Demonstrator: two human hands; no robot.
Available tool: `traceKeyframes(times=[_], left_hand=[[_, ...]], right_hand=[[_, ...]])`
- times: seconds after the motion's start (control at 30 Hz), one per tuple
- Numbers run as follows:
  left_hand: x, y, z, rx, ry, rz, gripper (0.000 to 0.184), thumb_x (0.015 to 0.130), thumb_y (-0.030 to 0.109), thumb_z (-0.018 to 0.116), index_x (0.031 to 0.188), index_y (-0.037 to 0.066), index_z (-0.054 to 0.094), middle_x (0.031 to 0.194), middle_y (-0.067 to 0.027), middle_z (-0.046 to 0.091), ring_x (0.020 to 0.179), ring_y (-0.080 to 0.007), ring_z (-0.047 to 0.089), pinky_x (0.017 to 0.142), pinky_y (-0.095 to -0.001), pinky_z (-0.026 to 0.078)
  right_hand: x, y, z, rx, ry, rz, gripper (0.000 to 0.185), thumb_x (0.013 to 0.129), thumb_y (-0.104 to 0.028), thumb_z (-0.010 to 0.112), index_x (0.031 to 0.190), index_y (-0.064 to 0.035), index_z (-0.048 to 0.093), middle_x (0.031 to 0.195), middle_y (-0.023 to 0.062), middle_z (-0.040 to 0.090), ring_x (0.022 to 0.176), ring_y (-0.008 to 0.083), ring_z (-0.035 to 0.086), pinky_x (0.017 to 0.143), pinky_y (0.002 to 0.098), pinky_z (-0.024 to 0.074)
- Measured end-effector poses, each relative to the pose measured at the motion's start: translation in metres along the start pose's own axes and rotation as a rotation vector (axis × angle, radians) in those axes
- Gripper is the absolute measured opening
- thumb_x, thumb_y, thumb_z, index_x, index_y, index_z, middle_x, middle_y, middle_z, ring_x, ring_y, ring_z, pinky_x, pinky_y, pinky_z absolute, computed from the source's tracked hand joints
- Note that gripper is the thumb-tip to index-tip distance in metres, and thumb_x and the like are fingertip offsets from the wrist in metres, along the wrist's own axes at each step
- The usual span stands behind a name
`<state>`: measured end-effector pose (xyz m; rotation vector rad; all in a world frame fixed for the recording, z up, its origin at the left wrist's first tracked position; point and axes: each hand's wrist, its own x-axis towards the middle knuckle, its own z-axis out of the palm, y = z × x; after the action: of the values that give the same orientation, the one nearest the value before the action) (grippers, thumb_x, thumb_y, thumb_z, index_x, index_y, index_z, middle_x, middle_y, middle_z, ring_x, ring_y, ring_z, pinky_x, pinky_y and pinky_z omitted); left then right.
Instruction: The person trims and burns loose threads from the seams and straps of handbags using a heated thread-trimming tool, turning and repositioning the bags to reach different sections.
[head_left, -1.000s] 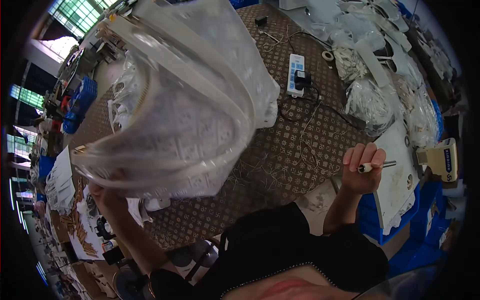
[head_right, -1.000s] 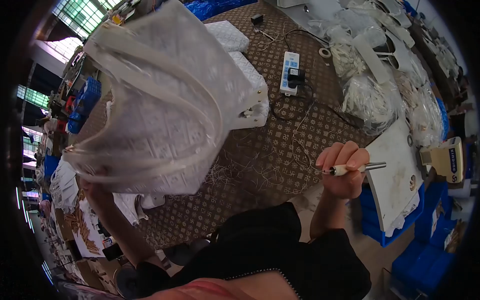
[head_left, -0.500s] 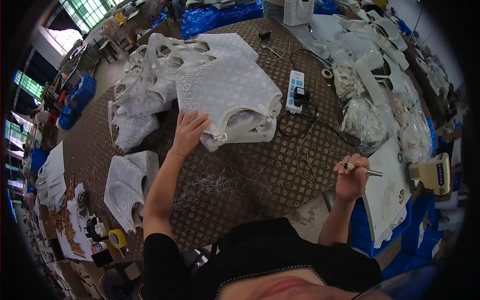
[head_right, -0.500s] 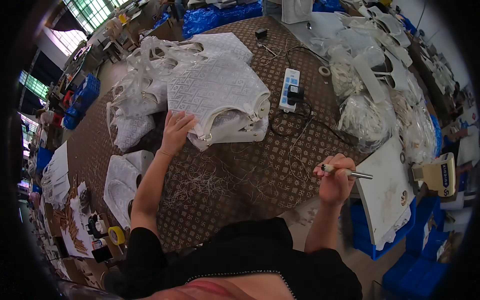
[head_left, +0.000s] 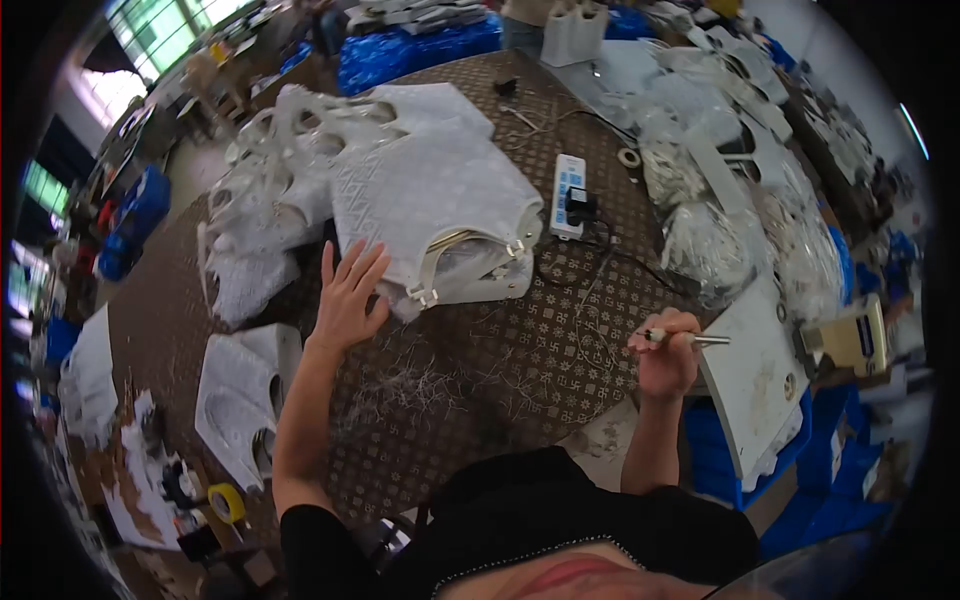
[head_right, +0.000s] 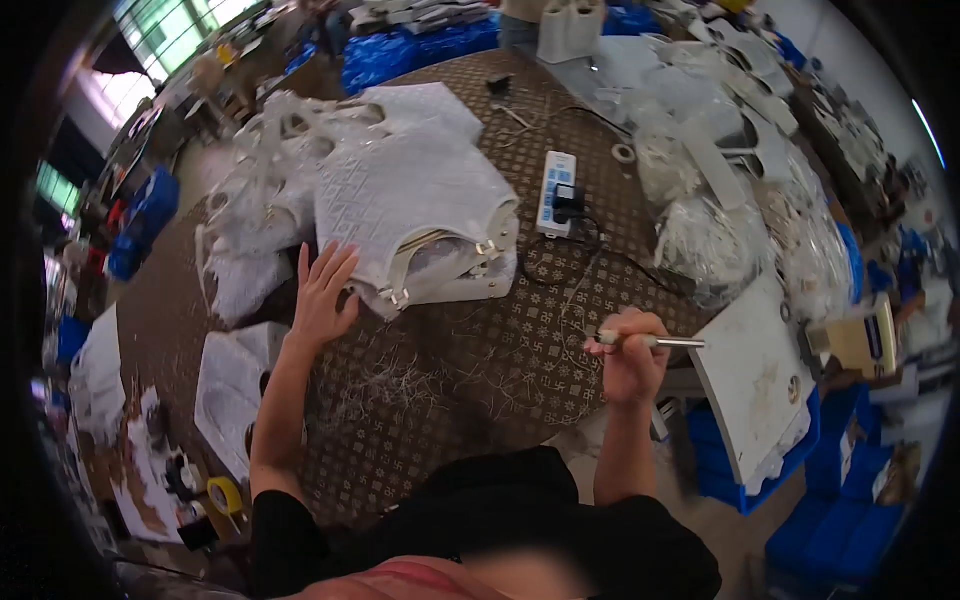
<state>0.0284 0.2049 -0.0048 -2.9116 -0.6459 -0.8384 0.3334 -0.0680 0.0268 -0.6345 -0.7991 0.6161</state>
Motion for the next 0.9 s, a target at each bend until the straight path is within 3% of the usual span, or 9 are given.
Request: traceKeyframes(times=[0.17, 0.33, 0.4, 0.5, 0.63, 0.67, 0.7, 0.8, 0.9], left_hand=[[-0.064, 0.013, -0.033, 0.246, 0.092, -0.339, 0.059, 0.076, 0.027, 0.061, 0.128, 0.006, 0.043, 0.137, -0.0113, 0.041, 0.132, -0.0303, 0.03, 0.108, -0.0545, 0.012], [-0.238, -0.056, -0.106, 0.613, -0.096, -1.649, 0.101, 0.07, 0.056, 0.064, 0.142, 0.005, 0.017, 0.15, -0.0145, 0.01, 0.138, -0.0338, 0.007, 0.105, -0.0598, 0.012], [-0.275, -0.044, -0.136, 0.518, -0.316, -1.949, 0.112, 0.064, 0.065, 0.066, 0.144, 0.009, 0.011, 0.151, -0.0128, 0.008, 0.138, -0.0349, 0.007, 0.104, -0.0623, 0.013], [-0.309, -0.02, -0.124, 0.331, -0.725, -1.718, 0.114, 0.062, 0.064, 0.068, 0.145, 0.013, 0.01, 0.151, -0.0117, 0.007, 0.138, -0.0363, 0.006, 0.103, -0.0645, 0.014], [-0.369, -0.04, -0.08, 0.454, -0.54, -1.43, 0.078, 0.072, 0.027, 0.064, 0.139, 0.009, 0.028, 0.144, -0.0168, 0.029, 0.132, -0.0348, 0.026, 0.103, -0.0537, 0.028], [-0.4, -0.062, -0.063, 0.537, -0.508, -1.247, 0.072, 0.073, 0.025, 0.062, 0.136, 0.005, 0.034, 0.139, -0.018, 0.036, 0.129, -0.034, 0.033, 0.102, -0.048, 0.032], [-0.328, -0.041, -0.085, 0.27, -0.621, -1.482, 0.068, 0.075, 0.024, 0.061, 0.133, 0.0, 0.037, 0.135, -0.0197, 0.041, 0.126, -0.0339, 0.037, 0.103, -0.0411, 0.032], [-0.4, -0.082, -0.047, 0.493, -0.338, -1.063, 0.067, 0.073, 0.021, 0.06, 0.132, -0.002, 0.038, 0.126, -0.0241, 0.048, 0.114, -0.0393, 0.047, 0.094, -0.0434, 0.04], [-0.372, -0.091, -0.072, 0.371, -0.513, -1.218, 0.051, 0.075, 0.018, 0.057, 0.123, 0.002, 0.051, 0.115, -0.0168, 0.059, 0.103, -0.0349, 0.057, 0.086, -0.0395, 0.046]], right_hand=[[-0.009, -0.007, -0.027, 0.034, -0.069, 0.017, 0.024, 0.092, -0.027, 0.051, 0.093, -0.0025, 0.05, 0.082, 0.0054, 0.042, 0.071, 0.0147, 0.043, 0.065, 0.0293, 0.0385], [-0.009, -0.002, -0.047, -0.006, -0.069, 0.084, 0.024, 0.095, -0.027, 0.045, 0.099, -0.0049, 0.05, 0.085, 0.0033, 0.04, 0.073, 0.0143, 0.042, 0.067, 0.0289, 0.0361], [-0.007, 0.004, -0.043, -0.033, -0.134, 0.087, 0.024, 0.095, -0.027, 0.044, 0.103, -0.0052, 0.05, 0.088, 0.0029, 0.041, 0.074, 0.0146, 0.042, 0.068, 0.0294, 0.036], [-0.002, 0.016, -0.035, 0.042, -0.173, 0.116, 0.026, 0.095, -0.028, 0.044, 0.105, -0.0051, 0.05, 0.089, 0.0039, 0.043, 0.074, 0.0147, 0.043, 0.069, 0.0299, 0.0359], [-0.002, 0.018, -0.006, 0.079, -0.231, 0.137, 0.026, 0.092, -0.026, 0.05, 0.101, -0.0021, 0.052, 0.088, 0.0075, 0.046, 0.075, 0.0152, 0.044, 0.065, 0.0296, 0.0389], [-0.005, 0.015, -0.001, 0.148, -0.194, 0.162, 0.026, 0.091, -0.025, 0.051, 0.101, -0.0014, 0.052, 0.089, 0.0087, 0.047, 0.075, 0.0152, 0.044, 0.064, 0.0288, 0.0392], [-0.007, 0.015, 0.008, 0.193, -0.155, 0.166, 0.024, 0.088, -0.022, 0.054, 0.098, -0.0002, 0.053, 0.087, 0.0114, 0.051, 0.073, 0.0161, 0.049, 0.063, 0.0292, 0.0429], [-0.015, 0.009, 0.025, 0.009, -0.067, 0.135, 0.016, 0.087, -0.015, 0.054, 0.086, 0.0007, 0.054, 0.075, 0.0123, 0.054, 0.066, 0.0195, 0.057, 0.061, 0.0335, 0.0508], [-0.025, 0.005, 0.029, 0.07, 0.026, 0.194, 0.013, 0.084, -0.009, 0.061, 0.091, 0.0014, 0.06, 0.081, 0.0122, 0.059, 0.069, 0.017, 0.063, 0.06, 0.0272, 0.0537]])
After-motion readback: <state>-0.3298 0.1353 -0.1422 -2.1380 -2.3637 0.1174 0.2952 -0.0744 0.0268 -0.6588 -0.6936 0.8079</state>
